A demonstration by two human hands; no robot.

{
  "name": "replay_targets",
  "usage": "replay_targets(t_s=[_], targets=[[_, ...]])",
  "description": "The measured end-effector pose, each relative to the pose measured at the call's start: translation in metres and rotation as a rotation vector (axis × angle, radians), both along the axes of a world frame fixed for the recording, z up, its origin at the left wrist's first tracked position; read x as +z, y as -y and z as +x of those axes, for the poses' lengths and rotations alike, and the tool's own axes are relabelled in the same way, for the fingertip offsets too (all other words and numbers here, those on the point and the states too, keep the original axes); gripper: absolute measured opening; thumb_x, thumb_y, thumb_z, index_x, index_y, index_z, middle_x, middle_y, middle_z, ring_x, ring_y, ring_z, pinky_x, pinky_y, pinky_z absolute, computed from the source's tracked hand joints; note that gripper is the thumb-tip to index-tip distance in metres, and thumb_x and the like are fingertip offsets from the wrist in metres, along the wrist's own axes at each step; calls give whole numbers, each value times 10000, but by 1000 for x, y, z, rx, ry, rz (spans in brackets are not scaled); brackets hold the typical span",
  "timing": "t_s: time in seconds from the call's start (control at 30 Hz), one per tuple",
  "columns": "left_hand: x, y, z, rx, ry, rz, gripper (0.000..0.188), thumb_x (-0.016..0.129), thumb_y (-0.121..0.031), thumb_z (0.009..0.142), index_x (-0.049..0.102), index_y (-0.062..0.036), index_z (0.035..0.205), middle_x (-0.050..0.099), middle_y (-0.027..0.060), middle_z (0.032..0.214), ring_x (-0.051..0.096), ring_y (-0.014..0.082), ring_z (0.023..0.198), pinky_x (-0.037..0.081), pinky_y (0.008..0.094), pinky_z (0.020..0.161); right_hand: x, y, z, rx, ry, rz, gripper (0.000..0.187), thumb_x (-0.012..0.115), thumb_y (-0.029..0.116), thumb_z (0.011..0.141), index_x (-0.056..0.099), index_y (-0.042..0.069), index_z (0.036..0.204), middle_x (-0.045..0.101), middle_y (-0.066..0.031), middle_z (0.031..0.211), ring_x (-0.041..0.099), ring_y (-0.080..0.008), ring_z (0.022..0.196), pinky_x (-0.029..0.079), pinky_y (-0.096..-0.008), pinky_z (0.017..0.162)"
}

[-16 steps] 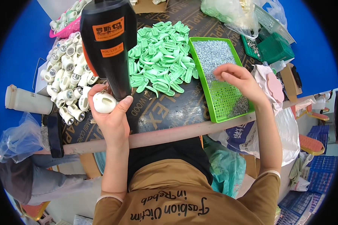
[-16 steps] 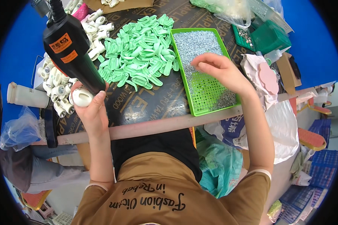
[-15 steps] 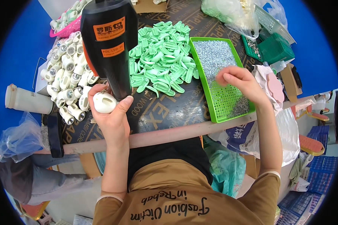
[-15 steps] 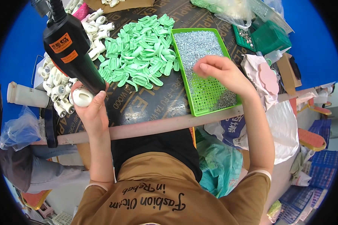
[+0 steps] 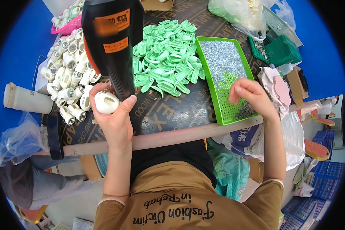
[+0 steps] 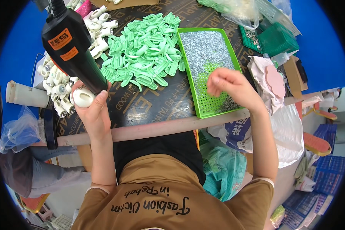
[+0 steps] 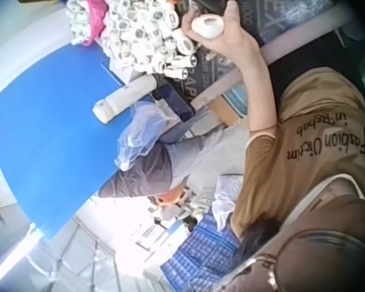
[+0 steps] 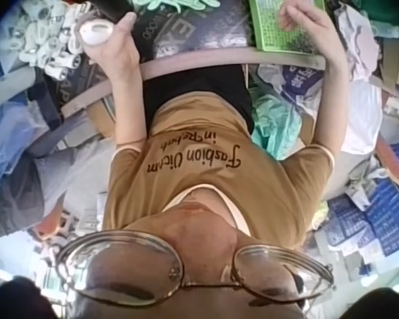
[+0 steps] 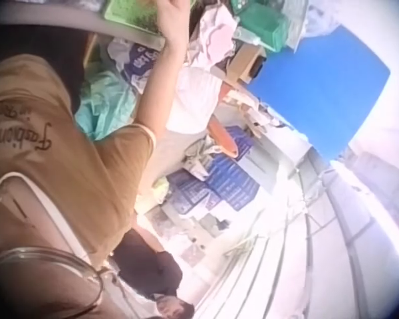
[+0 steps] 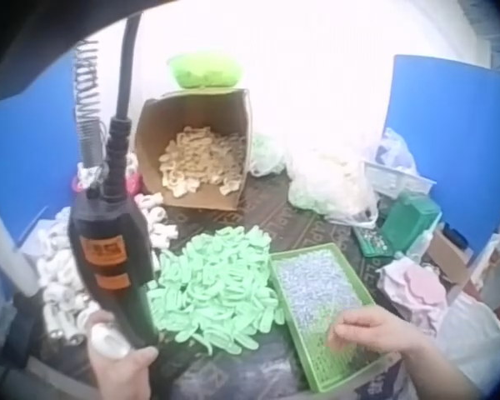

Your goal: Assembling small white plastic toy or light components using an electric screwdriver at a workstation.

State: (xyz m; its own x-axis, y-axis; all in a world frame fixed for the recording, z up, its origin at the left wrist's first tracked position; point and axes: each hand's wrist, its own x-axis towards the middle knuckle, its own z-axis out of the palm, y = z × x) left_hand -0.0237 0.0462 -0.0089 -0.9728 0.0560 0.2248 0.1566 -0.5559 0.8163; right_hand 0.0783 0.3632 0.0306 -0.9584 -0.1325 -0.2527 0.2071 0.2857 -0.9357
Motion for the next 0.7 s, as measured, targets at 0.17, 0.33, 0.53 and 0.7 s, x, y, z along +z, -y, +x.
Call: replay_targets(t_s=[0.17, 0.33, 0.53, 0.7], targets=[[1, -1, -1, 1, 4, 6, 542, 644, 167, 645, 416, -68, 1078, 503, 73, 1049, 521, 165, 955, 444, 285, 827, -7, 23, -2, -135, -354, 208, 190, 476, 164, 916, 582, 7, 906, 589, -37, 847, 554, -101, 805, 444, -245, 746], [0, -1, 0, 1, 5, 9, 546, 649, 164, 644, 417, -68, 1080, 500, 70, 1049, 520, 164, 959, 444, 287, 829, -3, 17, 3, -19, -104, 40, 233, 458, 180, 925, 587, -8, 875, 600, -33, 807, 559, -106, 745, 460, -246, 708], [0, 0, -1, 15, 12, -3, 547, 648, 161, 650, 411, -66, 1087, 498, 73, 1049, 526, 162, 947, 448, 284, 825, 0, 22, -2, -96, -134, 164, 221, 474, 159, 909, 588, -19, 843, 614, -37, 815, 564, -104, 760, 460, -244, 722], [3, -2, 0, 11, 3, -1, 545, 648, 158, 651, 412, -64, 1089, 498, 71, 1042, 526, 164, 947, 448, 287, 826, -1, 27, -1, 38, -47, 262, 217, 459, 148, 912, 583, -18, 848, 613, -33, 824, 561, -102, 804, 445, -246, 755]])
